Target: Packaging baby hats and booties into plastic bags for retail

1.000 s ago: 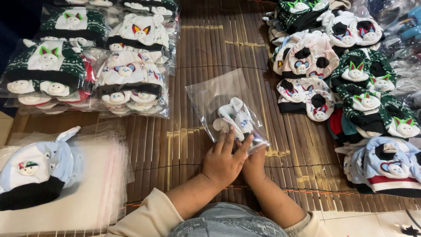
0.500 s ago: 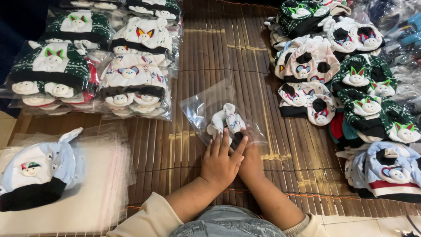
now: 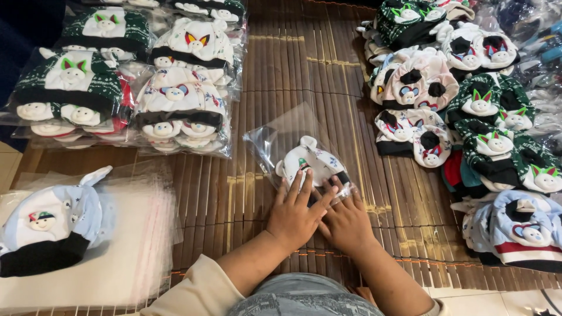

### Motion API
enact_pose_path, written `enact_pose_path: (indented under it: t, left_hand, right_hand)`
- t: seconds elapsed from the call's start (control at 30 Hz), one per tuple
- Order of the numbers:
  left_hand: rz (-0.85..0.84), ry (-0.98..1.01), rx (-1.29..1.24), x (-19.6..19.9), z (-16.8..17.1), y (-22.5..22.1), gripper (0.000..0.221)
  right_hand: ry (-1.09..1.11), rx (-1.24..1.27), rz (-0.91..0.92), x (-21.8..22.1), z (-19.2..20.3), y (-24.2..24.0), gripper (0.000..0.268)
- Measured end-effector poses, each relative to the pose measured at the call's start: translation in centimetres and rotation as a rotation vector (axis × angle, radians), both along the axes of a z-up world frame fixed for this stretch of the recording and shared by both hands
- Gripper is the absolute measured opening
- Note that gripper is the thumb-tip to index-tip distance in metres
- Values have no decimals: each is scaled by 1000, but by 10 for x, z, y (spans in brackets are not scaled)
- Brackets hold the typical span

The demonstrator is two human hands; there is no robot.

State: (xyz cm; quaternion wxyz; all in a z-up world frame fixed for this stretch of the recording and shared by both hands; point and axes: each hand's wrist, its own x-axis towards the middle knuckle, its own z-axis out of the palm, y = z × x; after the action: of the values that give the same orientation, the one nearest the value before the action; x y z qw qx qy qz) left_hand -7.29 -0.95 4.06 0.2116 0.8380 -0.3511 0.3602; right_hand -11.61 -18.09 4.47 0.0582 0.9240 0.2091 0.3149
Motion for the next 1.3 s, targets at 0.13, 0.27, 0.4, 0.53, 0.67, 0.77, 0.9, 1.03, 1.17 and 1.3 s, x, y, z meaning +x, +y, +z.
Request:
enact_pose_path:
  t: [0.13,0.27,0.4,0.53,0.67,0.77,0.9,1.03,1.17,1.3]
  left_hand:
    - [-42,42,23,3,-13,-3,47]
    - [-54,84,80,5,-21,-5,51]
    - [-61,90,98,10,-29,-6,50]
    - [-49,85,94,12,-25,-3,48]
    - [-50,83,94,12,-32,-5,51]
    - [-72,99,76,10,-22,1,47]
    - [-50,104,77,13,-25,1,48]
    - [-46,75,62,14,-21,2,46]
    - [-60,101,44,13,-19,5,48]
    - [-68,97,42,14,-21,15,46]
  right_hand:
    - [130,-36,-47,4,-15,-5,71]
    - [324,-137,-111,15,-25,-5,67]
    - [347,-177,-117,31,-35,-6,71]
    - [353,-195,-96,46,-29,4,72]
    - [367,-197,-117,63,-25,17,80]
    - [335,-170,-135,81,-40,22,75]
    - [414,-142,-150,109,-71,21,74]
    - [358,-36,-124,116,-57,32,69]
    - [284,33,-123,122,-66,37,61]
    - [115,61,-112,116,-75,37,66]
